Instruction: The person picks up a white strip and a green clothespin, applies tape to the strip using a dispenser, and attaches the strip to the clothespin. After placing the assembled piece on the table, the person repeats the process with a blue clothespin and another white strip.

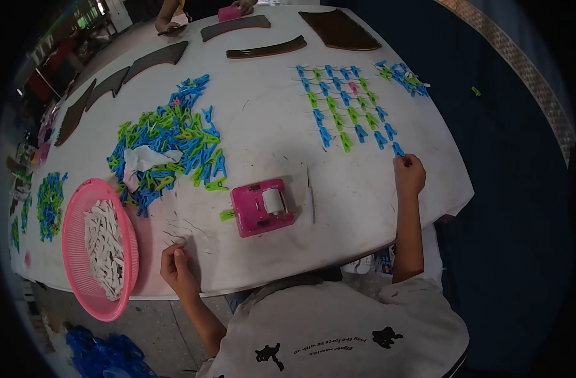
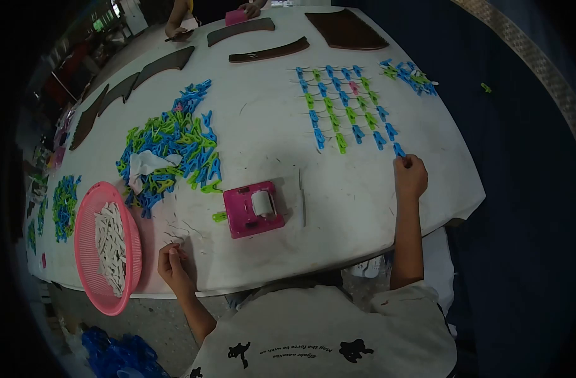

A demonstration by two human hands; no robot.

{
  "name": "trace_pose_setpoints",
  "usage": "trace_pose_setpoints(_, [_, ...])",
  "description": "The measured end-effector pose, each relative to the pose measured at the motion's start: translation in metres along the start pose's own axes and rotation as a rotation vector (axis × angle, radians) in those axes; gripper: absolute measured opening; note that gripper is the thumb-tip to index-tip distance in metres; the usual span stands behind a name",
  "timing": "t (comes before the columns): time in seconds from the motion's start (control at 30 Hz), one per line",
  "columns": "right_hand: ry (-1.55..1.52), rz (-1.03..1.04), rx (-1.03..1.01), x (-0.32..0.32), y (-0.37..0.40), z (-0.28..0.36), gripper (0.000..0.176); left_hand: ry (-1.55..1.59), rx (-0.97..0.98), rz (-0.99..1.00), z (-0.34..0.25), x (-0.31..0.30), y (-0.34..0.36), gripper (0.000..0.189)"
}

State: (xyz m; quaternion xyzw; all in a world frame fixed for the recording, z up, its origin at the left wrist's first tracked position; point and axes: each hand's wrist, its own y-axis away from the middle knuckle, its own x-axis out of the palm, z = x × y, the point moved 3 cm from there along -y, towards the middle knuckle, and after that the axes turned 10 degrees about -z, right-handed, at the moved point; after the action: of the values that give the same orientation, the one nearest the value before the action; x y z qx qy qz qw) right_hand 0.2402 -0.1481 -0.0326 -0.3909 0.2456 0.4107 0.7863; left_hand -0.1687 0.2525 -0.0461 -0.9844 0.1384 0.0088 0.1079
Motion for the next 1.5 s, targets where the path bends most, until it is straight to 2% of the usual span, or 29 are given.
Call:
trace_pose_setpoints(0.23, [-0.074, 0.002, -0.016, 0.002, -0.001, -0.007, 0.03, 0.061, 0.016, 0.008, -0.002, -0.001, 0.003, 0.016])
trace_pose_setpoints(0.37, [-0.146, 0.05, -0.032, -0.005, 0.002, -0.006, 0.027, 0.084, 0.073, -0.14, 0.013, -0.014, 0.006, 0.014])
trace_pose_setpoints(0.43, [-0.218, 0.088, 0.068, -0.014, 0.012, -0.003, 0.029, 0.027, 0.134, -0.247, 0.013, -0.021, 0.009, 0.011])
trace_pose_setpoints(0.47, [-0.204, 0.121, 0.042, -0.015, 0.015, -0.006, 0.029, -0.098, 0.198, -0.234, 0.008, -0.023, 0.011, 0.011])
trace_pose_setpoints(0.57, [-0.328, 0.143, 0.062, -0.011, 0.03, -0.022, 0.038, -0.45, 0.395, -0.238, -0.01, -0.029, 0.009, 0.03])
trace_pose_setpoints(0.63, [-0.467, 0.101, 0.001, -0.015, 0.045, -0.025, 0.047, -0.495, 0.385, -0.233, -0.011, -0.034, 0.009, 0.043])
trace_pose_setpoints(0.67, [-0.465, 0.122, 0.001, -0.02, 0.053, -0.02, 0.047, -0.514, 0.377, -0.239, -0.01, -0.037, 0.01, 0.043])
trace_pose_setpoints(0.73, [-0.214, 0.101, -0.12, -0.031, 0.06, -0.005, 0.049, -0.586, 0.447, -0.172, -0.008, -0.036, 0.007, 0.048])
trace_pose_setpoints(0.97, [-0.262, 0.094, -0.13, -0.017, 0.046, -0.027, 0.046, -0.54, 0.356, -0.148, -0.009, -0.036, 0.006, 0.043])
trace_pose_setpoints(1.03, [-0.277, 0.087, -0.151, -0.014, 0.044, -0.032, 0.043, -0.267, 0.324, -0.13, -0.008, -0.024, -0.014, 0.036])
trace_pose_setpoints(1.1, [-0.262, 0.064, -0.182, -0.015, 0.045, -0.029, 0.04, -0.337, 0.708, -0.077, -0.043, 0.001, -0.055, 0.033])
trace_pose_setpoints(1.17, [-0.248, 0.043, -0.224, -0.019, 0.047, -0.026, 0.037, -0.364, 0.725, -0.093, -0.063, 0.031, -0.108, 0.03])
trace_pose_setpoints(1.27, [-0.256, 0.062, -0.161, -0.017, 0.047, -0.028, 0.038, -0.53, 0.759, -0.15, -0.037, 0.059, -0.192, 0.032])
trace_pose_setpoints(1.3, [-0.314, 0.055, -0.133, -0.017, 0.047, -0.03, 0.037, -0.697, 0.708, -0.142, -0.024, 0.066, -0.21, 0.033])
trace_pose_setpoints(1.33, [-0.37, 0.046, -0.104, -0.018, 0.046, -0.03, 0.036, -0.862, 0.654, -0.132, -0.012, 0.07, -0.222, 0.033])
trace_pose_setpoints(1.5, [-0.448, 0.049, -0.038, -0.026, 0.048, -0.027, 0.031, -0.949, 0.718, -0.02, 0.036, 0.072, -0.255, 0.022])
